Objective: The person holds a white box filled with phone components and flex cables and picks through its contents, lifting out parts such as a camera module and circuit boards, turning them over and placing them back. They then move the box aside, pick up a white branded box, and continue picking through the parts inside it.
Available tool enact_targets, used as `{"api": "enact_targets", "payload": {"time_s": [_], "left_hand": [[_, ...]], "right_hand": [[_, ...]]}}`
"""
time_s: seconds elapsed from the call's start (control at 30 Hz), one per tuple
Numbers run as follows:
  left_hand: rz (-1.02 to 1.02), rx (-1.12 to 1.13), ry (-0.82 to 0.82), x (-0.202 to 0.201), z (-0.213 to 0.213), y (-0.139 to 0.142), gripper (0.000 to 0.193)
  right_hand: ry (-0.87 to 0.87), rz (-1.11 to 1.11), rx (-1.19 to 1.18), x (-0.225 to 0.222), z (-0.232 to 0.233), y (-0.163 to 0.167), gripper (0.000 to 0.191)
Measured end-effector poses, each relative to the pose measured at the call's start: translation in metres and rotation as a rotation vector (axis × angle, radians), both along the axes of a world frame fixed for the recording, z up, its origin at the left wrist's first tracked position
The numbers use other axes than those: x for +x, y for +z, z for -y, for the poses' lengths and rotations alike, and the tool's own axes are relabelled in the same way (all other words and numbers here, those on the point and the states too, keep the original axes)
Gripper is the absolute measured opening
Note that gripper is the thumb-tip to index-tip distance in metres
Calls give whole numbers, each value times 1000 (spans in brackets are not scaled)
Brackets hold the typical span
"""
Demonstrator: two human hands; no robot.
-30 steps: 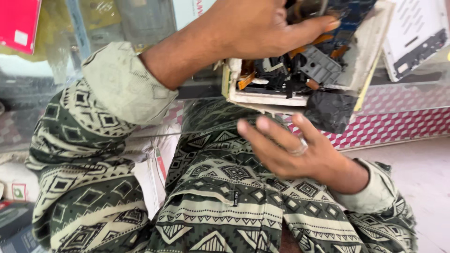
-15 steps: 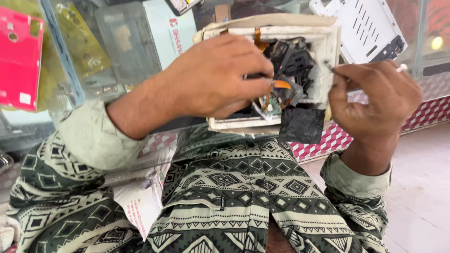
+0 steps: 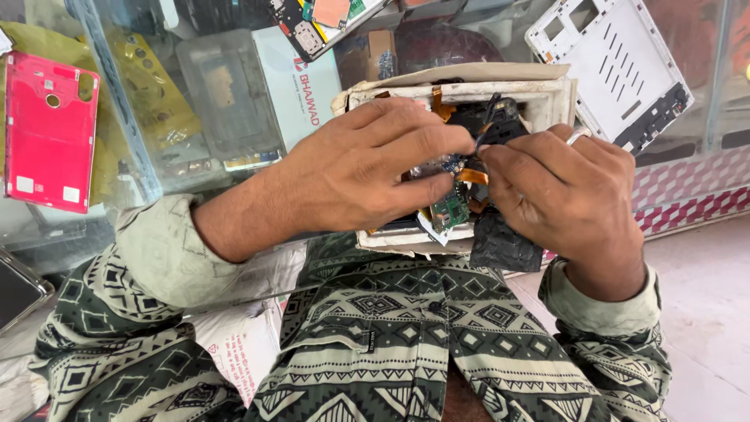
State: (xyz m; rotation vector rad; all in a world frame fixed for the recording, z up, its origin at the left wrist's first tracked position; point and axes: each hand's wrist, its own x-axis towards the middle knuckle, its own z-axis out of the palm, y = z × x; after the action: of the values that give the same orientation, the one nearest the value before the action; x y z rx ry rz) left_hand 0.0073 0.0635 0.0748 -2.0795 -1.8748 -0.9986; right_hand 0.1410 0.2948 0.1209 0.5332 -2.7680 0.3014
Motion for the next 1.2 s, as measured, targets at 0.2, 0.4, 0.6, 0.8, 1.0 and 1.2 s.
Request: {"api": "enact_targets", "payload": {"time_s": [0.2, 0.4, 0.6, 0.8, 1.0, 1.2], "left_hand": [[28, -11, -26, 0, -3, -5, 23], [-29, -17, -27, 3, -1, -7, 23], [-37, -15, -14, 1, 1, 2, 21], [120, 24, 13, -4, 3, -2, 25], [275, 63, 48, -7, -1, -13, 35], [331, 47, 40, -10, 2, -15, 42]], "right_hand": [[66, 59, -105, 8, -12, -13, 13], [58, 5, -121, 10, -13, -18, 13], [-4, -36, -199, 10, -52, -19, 9], [-141, 173, -147, 23, -74, -11, 58], [-164, 377, -7, 5, -65, -9, 110], [-131, 447, -31, -2, -58, -10, 112]]}}
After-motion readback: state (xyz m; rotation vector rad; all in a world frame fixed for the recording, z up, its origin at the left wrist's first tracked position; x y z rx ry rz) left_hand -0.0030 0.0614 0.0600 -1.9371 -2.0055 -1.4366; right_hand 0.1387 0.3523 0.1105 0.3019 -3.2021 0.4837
